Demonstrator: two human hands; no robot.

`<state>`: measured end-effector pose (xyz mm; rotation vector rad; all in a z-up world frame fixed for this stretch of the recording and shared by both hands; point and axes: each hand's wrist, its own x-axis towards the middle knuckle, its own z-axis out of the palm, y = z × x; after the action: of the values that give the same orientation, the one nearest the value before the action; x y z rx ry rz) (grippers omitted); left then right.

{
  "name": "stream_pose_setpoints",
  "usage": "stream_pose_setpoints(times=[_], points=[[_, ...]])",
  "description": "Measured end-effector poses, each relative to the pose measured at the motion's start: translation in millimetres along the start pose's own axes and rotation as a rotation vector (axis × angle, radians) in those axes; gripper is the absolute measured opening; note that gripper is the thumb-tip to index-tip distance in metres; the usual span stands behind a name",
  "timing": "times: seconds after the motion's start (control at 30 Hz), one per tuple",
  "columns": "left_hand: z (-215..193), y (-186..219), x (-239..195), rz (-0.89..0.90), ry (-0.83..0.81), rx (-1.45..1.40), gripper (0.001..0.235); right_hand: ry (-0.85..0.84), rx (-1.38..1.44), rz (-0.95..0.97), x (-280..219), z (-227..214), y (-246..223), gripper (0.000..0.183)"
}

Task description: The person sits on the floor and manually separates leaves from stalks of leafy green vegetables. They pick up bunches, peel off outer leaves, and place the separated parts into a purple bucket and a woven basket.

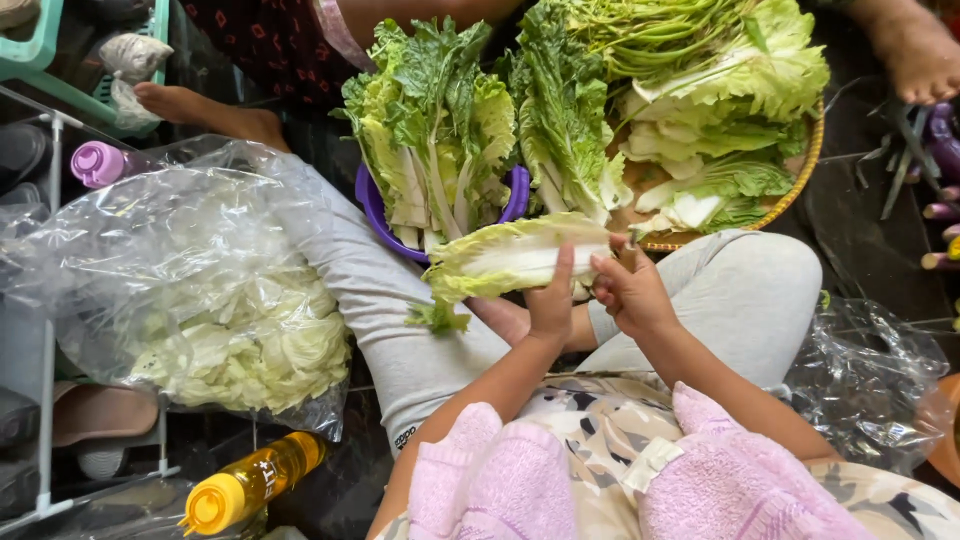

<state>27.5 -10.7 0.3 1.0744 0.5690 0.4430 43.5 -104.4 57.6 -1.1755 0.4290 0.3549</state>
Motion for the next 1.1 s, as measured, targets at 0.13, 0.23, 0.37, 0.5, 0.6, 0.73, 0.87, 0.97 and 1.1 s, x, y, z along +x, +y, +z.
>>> stream_pose_setpoints(times=[0.13,0.23,0.37,0.5,0.6,0.73,0.87,0.97,1.1], points=[[-10,15,9,-0.031,0.116,0.037,0.069,-0.246,-0.107,-0.183,-3,-9,23,0.037],[-8,32,14,-0.048,0.136,0.018,0.077,-0.491,-0.042,-0.396,-7,-14,36,0.047],[-6,31,13,-0.047,0.137,-0.061,0.07,-0.526,-0.095,-0.471,-7,-14,37,0.048],[-6,40,9,-0.075,0.137,-0.122,0.065,-0.513,-0.165,-0.56,1,-16,42,0.046],[-17,11,14,-0.101,0.137,-0.162,0.066,-0.504,-0.211,-0.569,2,-17,46,0.047],[-12,12,2,-0.107,0.133,-0.108,0.068,-0.479,-0.206,-0.567,10,-21,48,0.043],[-6,21,-5,-0.113,0.081,-0.059,0.07,-0.432,-0.197,-0.585,12,-21,45,0.036],[-8,2,-4,-0.125,0.063,-0.061,0.069,-0.422,-0.246,-0.622,11,-19,36,0.041],[-15,-13,0,-0.214,0.065,-0.133,0.064,-0.447,-0.3,-0.677,21,-29,36,0.044]])
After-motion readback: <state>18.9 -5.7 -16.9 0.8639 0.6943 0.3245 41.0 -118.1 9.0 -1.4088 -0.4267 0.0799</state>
